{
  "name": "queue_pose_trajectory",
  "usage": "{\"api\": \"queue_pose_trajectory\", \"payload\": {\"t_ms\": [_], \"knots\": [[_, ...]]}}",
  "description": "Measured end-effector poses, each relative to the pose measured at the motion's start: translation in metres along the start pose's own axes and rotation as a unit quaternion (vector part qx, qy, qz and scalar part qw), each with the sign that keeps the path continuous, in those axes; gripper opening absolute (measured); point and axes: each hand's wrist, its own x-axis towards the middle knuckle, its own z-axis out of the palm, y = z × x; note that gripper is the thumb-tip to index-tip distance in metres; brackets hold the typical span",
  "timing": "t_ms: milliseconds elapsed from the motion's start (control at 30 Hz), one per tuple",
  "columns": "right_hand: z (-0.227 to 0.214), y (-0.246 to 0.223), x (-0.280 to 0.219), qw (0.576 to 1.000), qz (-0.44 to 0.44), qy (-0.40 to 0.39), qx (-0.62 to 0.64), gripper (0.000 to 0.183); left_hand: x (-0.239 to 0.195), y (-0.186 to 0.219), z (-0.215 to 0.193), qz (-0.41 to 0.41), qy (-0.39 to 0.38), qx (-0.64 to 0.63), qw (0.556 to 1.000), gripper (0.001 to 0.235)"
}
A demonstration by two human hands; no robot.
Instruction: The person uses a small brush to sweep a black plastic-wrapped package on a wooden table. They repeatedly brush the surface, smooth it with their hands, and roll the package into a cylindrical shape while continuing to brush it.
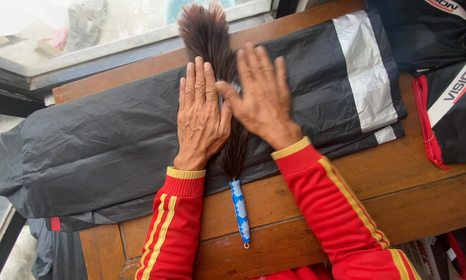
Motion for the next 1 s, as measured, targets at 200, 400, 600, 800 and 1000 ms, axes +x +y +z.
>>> {"api": "queue_pose_trajectory", "payload": {"t_ms": [200, 400, 600, 800, 1000], "knots": [[-0.050, 0.085, 0.005, 0.984, 0.153, -0.049, -0.075, 0.083, 0.002, 0.001, -0.001, -0.014, -0.020, 0.018, 1.000, 0.061], [-0.032, 0.092, -0.001, 0.983, 0.072, 0.129, -0.112, 0.093, 0.003, 0.003, -0.001, -0.015, -0.007, 0.017, 1.000, 0.061], [0.003, -0.014, -0.002, 0.995, -0.070, 0.063, 0.029, 0.079, 0.000, -0.001, 0.007, -0.014, -0.001, 0.011, 1.000, 0.054], [-0.017, 0.038, 0.008, 0.998, 0.019, -0.030, -0.054, 0.085, 0.002, 0.000, 0.001, -0.021, -0.013, 0.009, 1.000, 0.060], [-0.043, 0.110, 0.003, 0.993, 0.059, 0.071, -0.075, 0.078, 0.003, -0.001, 0.003, -0.018, -0.008, 0.011, 1.000, 0.061]]}}
